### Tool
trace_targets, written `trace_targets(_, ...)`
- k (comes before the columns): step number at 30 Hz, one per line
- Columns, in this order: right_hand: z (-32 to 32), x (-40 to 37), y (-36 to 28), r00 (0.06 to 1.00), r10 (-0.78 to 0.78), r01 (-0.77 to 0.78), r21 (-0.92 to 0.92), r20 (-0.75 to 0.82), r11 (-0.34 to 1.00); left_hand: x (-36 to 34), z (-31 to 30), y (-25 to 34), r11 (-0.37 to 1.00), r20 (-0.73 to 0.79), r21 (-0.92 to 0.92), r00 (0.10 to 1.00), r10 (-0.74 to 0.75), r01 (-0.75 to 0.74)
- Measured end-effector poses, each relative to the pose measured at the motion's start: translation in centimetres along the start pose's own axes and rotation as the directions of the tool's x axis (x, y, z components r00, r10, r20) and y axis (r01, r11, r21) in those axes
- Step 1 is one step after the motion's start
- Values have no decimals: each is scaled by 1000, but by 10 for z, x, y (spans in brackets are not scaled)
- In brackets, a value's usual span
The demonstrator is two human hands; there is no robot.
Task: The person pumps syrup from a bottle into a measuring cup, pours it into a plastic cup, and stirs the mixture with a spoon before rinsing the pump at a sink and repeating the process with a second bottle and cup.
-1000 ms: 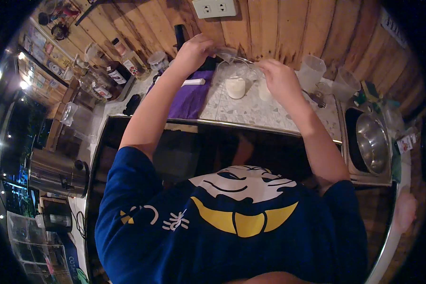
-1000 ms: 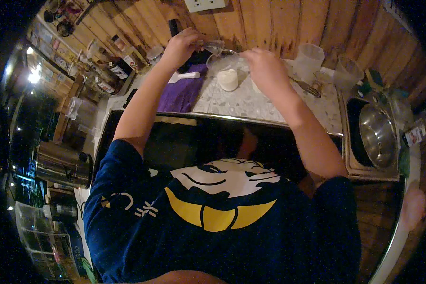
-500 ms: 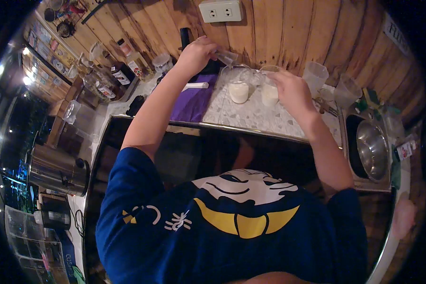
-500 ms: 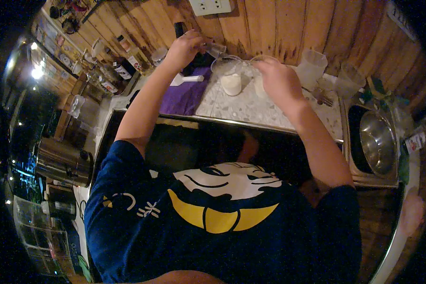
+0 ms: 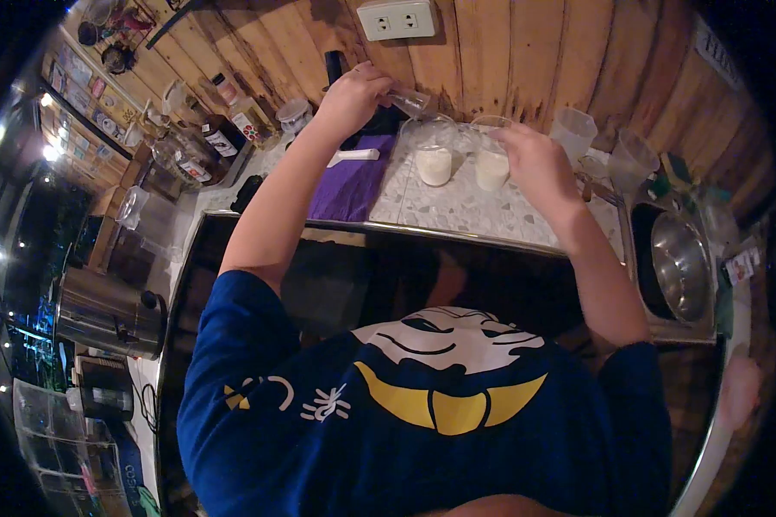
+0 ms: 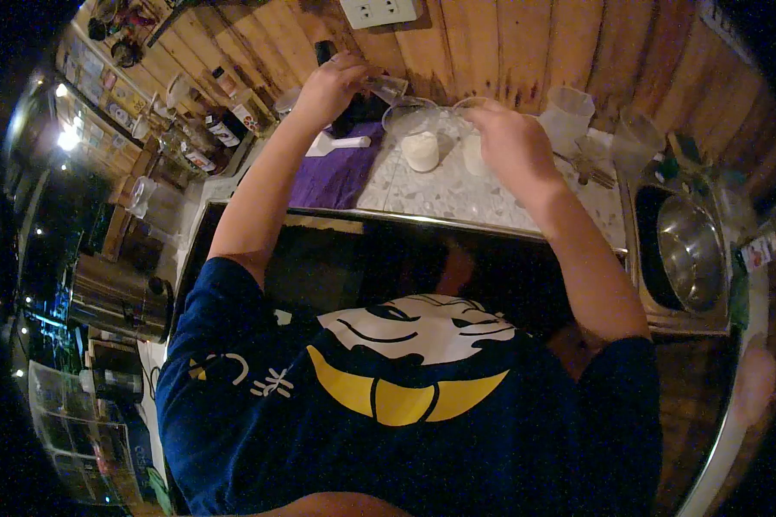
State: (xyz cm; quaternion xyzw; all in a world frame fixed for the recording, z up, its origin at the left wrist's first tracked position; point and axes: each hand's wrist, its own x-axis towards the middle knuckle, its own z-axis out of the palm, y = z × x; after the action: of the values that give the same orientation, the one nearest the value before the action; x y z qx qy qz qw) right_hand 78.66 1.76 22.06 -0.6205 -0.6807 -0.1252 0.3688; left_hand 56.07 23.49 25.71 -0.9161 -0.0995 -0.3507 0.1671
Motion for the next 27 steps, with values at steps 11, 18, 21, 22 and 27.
trace_targets(11, -2, 4, 5, 996, 52, -46, -82, 79, 996, 4, -12, 13, 999, 16, 28, 999, 36, -36)
trace_targets(18, -11, 3, -8, 981, 96, -76, -117, 170, 990, 5, -4, 10, 999, 28, 35, 999, 16, -17)
trace_targets(21, -6, 4, 2, 987, 91, -73, -141, 130, 987, 2, -3, 8, 995, 13, 103, 1000, 6, -7)
trace_targets(22, -7, 4, 2, 989, 76, -59, -129, 126, 990, 2, -3, 10, 995, 2, 95, 1000, 12, -12)
trace_targets(27, -19, 8, -16, 977, 74, -50, -127, 199, 991, 0, 1, 9, 999, 14, 53, 1000, -1, 0)
